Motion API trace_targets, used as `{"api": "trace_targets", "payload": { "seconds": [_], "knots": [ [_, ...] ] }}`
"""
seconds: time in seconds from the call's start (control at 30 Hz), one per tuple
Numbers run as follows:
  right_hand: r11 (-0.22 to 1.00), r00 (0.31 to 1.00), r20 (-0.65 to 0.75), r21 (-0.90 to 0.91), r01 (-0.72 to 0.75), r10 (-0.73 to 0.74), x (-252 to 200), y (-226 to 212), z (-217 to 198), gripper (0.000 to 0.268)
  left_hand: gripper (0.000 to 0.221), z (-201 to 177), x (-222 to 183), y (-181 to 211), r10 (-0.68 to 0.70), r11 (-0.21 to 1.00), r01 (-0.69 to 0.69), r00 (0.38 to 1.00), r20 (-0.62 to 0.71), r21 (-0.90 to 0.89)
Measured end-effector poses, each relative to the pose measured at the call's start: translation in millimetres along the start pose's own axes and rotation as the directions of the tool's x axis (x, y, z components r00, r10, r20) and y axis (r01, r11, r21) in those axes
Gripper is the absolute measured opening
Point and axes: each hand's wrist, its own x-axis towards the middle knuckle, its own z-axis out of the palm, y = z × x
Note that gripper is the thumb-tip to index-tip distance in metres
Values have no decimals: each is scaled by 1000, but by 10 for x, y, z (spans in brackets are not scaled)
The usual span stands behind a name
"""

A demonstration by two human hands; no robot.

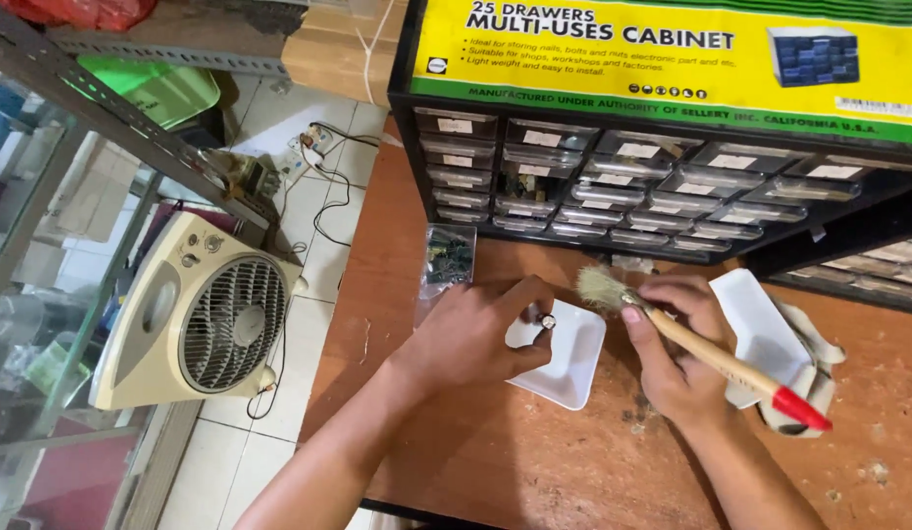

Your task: Cleaning small electronic components using a brush and a cloth before placing them in a tray.

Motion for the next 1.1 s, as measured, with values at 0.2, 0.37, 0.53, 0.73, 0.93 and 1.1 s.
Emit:
{"api": "trace_targets", "payload": {
  "seconds": [0.2, 0.37, 0.53, 0.73, 0.93, 1.1],
  "knots": [
    [980, 983, -52, -107, 167, -173, -84, -41, -5, 8, 31, -22, 51, -45, -153, 867, 114, 987, -41, -486],
    [972, 970, -101, -113, 208, -219, -213, -5, 56, 11, 39, 165, 52, -62, -307, 568, 149, 951, -40, -809],
    [958, 982, -3, -218, 186, -191, -336, -84, 14, 22, 19, 90, 62, -126, -369, 375, 241, 924, 94, -895],
    [830, 876, 207, -284, 481, -437, -598, 257, -4, 22, 22, 117, 51, -111, -491, 269, 309, 859, 146, -912],
    [847, 884, -17, -296, 442, -468, -325, 14, 97, 22, 26, 235, 2, -134, -366, 369, 355, 905, 217, -859],
    [943, 946, 45, -70, 325, -322, -386, 146, 159, 7, 20, 127, 56, -85, -491, 412, 304, 868, 72, -859]
  ]
}}
